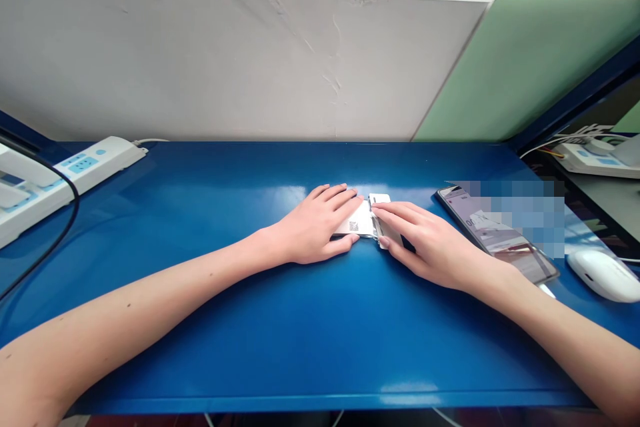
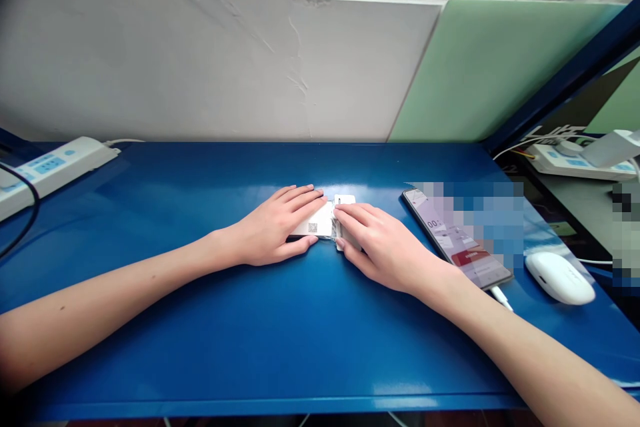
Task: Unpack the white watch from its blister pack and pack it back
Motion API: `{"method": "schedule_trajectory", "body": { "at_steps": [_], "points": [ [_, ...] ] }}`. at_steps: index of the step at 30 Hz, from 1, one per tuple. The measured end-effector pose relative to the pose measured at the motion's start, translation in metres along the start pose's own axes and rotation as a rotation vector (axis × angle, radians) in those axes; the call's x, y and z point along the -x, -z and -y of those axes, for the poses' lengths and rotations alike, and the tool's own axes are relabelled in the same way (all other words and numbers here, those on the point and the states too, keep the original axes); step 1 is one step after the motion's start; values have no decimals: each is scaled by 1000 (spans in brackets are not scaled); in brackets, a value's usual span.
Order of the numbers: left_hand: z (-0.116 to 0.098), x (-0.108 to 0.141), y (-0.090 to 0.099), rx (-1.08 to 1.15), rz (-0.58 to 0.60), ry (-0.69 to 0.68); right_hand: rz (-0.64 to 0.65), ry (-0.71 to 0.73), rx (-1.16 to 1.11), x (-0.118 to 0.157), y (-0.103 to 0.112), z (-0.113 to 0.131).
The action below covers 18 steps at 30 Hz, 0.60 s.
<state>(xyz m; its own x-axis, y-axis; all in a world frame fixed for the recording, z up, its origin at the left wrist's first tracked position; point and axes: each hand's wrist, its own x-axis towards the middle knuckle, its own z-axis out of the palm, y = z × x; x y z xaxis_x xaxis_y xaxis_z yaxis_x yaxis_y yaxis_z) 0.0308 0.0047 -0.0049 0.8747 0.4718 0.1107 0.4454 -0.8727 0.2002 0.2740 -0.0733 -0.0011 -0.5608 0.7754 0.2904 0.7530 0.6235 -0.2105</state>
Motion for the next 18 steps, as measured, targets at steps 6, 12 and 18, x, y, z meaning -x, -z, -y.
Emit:
{"method": "schedule_trajectory", "body": {
  "at_steps": [6,12,18],
  "points": [
    [-1,-1,-1,1,8,4,9,-4,3,0,0,0],
    [0,-1,-2,8,-2,-2,-8,0,-2,0,0,1],
    [0,0,-1,-11,5,-1,7,4,9,0,0,0]
  ]
}}
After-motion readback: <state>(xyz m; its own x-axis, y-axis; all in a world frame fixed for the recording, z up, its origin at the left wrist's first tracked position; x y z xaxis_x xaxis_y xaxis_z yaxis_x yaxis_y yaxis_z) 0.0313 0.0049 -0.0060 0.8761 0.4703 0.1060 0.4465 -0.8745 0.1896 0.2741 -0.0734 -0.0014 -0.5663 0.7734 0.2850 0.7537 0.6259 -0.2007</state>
